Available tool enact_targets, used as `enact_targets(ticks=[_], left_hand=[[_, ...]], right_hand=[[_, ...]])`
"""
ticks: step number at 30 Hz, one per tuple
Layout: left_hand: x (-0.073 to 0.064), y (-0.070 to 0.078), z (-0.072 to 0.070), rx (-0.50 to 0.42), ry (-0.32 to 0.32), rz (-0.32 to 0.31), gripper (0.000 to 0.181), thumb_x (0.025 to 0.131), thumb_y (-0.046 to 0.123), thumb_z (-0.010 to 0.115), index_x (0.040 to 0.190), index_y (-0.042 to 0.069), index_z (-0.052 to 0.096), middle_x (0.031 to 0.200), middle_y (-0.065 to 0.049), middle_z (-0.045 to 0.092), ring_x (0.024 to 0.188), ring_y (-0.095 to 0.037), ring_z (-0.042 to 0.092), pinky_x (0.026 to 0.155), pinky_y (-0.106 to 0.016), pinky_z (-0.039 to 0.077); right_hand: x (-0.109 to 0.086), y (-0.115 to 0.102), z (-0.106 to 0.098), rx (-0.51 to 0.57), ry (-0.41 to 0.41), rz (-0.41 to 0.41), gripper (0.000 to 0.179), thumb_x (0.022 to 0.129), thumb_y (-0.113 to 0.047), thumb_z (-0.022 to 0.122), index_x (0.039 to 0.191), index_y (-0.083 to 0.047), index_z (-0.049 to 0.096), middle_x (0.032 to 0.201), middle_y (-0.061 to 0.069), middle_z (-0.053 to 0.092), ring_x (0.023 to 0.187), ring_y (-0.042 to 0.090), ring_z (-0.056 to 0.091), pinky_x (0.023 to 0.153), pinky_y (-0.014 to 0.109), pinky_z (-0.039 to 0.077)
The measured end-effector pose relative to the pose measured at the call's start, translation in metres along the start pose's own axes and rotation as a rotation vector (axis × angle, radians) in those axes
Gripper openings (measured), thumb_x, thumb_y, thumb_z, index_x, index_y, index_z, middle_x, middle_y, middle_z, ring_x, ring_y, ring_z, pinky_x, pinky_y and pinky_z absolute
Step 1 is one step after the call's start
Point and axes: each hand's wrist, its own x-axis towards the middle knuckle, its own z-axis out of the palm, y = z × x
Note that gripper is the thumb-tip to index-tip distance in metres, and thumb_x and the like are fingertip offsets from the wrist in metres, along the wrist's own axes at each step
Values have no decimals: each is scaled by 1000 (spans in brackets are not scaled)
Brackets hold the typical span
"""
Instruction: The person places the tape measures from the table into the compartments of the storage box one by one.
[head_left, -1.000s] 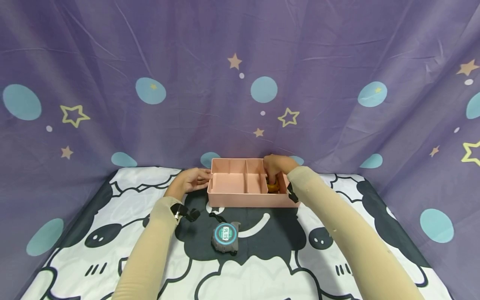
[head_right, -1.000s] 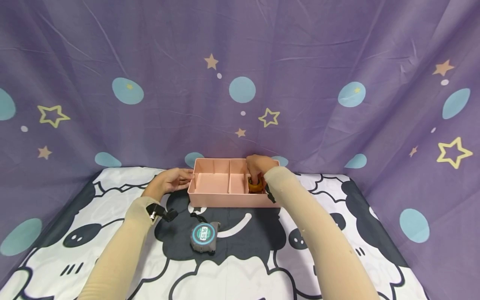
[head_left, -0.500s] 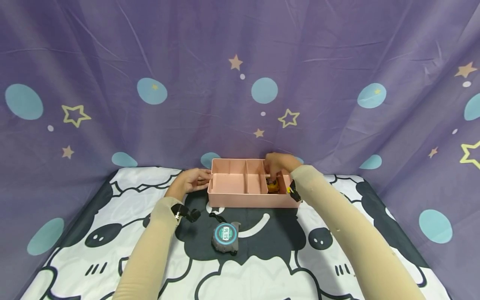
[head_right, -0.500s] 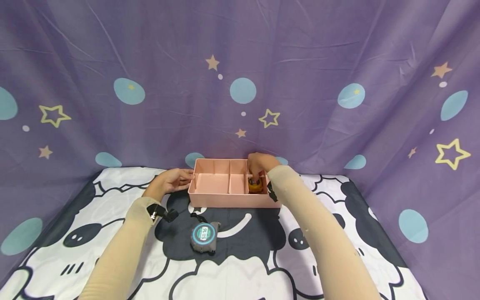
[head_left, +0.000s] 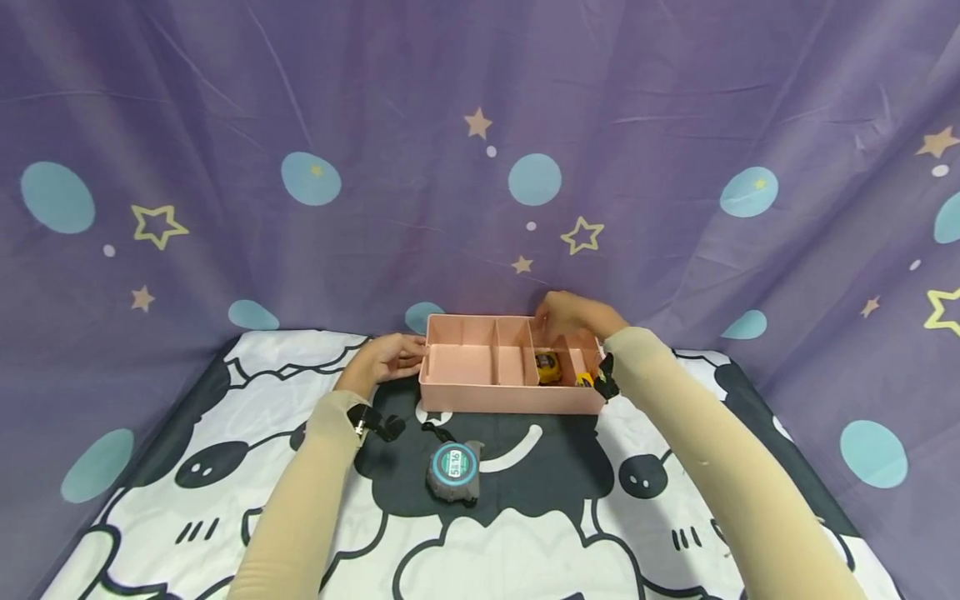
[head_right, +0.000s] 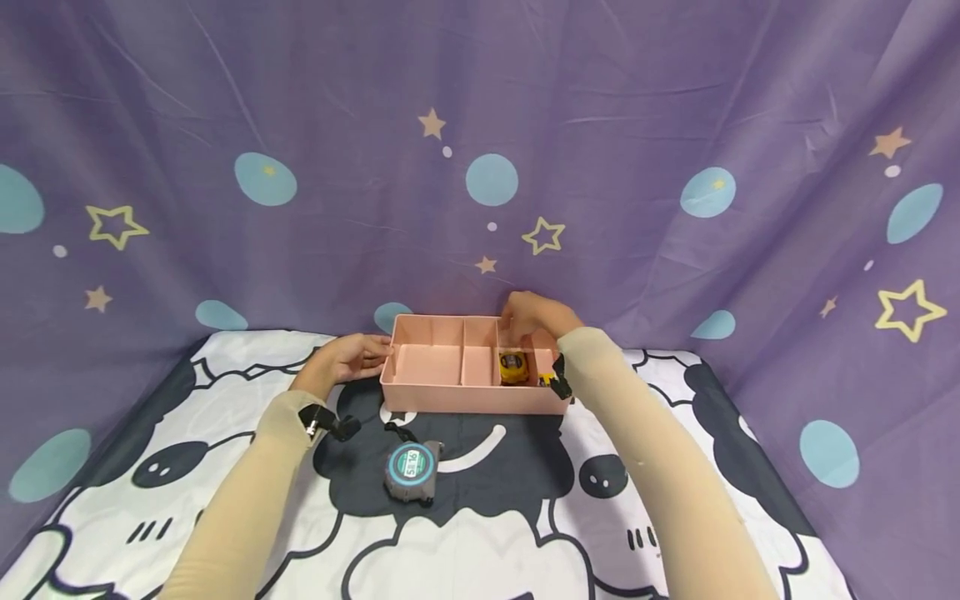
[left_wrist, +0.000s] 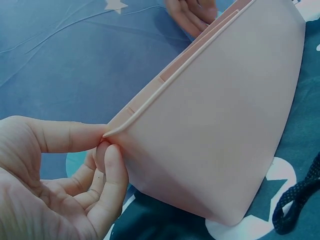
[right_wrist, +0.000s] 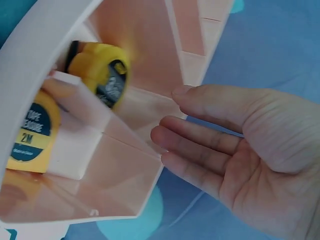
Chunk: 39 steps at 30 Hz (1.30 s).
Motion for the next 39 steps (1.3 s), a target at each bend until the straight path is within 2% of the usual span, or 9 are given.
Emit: enact_targets(ticks=[3, 7, 12, 15, 21, 26, 31, 35, 39], left_hand=[[0, 0, 0, 5, 12, 0, 60, 101, 2, 53, 157, 0, 31, 79, 8, 65, 83, -6, 62, 78, -19, 56], [1, 1, 1, 16, 30, -3, 61, 100, 2, 55, 157, 1, 31, 81, 8, 65, 86, -7, 62, 81, -19, 56], [1, 2, 2, 19, 47, -15, 63, 99, 1, 57, 157, 1, 33, 87, 6, 65, 87, -8, 62, 73, -18, 56], [1, 3, 3, 24, 53, -14, 62, 98, 0, 56, 156, 0, 33, 84, 6, 65, 81, -6, 62, 69, -17, 55], [-1, 4, 6, 36, 60, -7, 60, 99, -1, 53, 156, -1, 33, 77, 7, 63, 73, -4, 61, 66, -16, 54], [-4, 4, 8, 47, 68, 1, 60, 99, 0, 52, 155, -2, 33, 77, 8, 63, 77, -4, 61, 69, -16, 55], [-5, 5, 9, 46, 71, 8, 60, 99, -1, 51, 156, -3, 32, 74, 9, 63, 73, -2, 61, 70, -15, 55], [-6, 6, 10, 38, 84, 2, 59, 99, -2, 51, 155, -3, 34, 72, 8, 64, 67, -1, 61, 68, -15, 55], [-6, 7, 10, 30, 77, -16, 59, 99, -2, 52, 155, -1, 34, 72, 7, 64, 66, -1, 61, 69, -15, 56]], right_hand=[[-6, 2, -7, 19, 48, -39, 36, 79, -4, 76, 114, 0, 75, 113, 16, 76, 101, 27, 69, 92, 39, 59], [-14, 2, -15, 83, 121, -91, 27, 84, -4, 77, 110, 4, 74, 106, 19, 76, 101, 32, 73, 92, 43, 59], [-25, -3, -20, 96, 220, -138, 21, 86, -5, 76, 106, 2, 74, 100, 17, 77, 96, 30, 74, 89, 43, 60], [-32, -10, -21, 112, 255, -141, 22, 88, -7, 75, 109, 0, 74, 105, 16, 76, 99, 29, 73, 90, 43, 60], [-50, -36, -16, 142, 273, -213, 28, 92, -7, 72, 119, 0, 71, 118, 18, 72, 105, 32, 71, 93, 46, 59], [-64, -58, -5, 106, 304, -339, 29, 92, -7, 70, 121, -2, 70, 117, 14, 72, 99, 28, 71, 88, 43, 61], [-77, -79, 7, 124, 303, -436, 31, 93, -9, 71, 124, -4, 69, 120, 11, 70, 99, 27, 69, 84, 40, 61], [-82, -92, 19, 126, 302, -501, 32, 93, -9, 72, 124, -5, 69, 119, 8, 71, 101, 26, 70, 81, 33, 59], [-86, -104, 33, 110, 284, -543, 35, 92, -10, 73, 126, -6, 67, 119, 6, 70, 99, 21, 68, 83, 32, 59]])
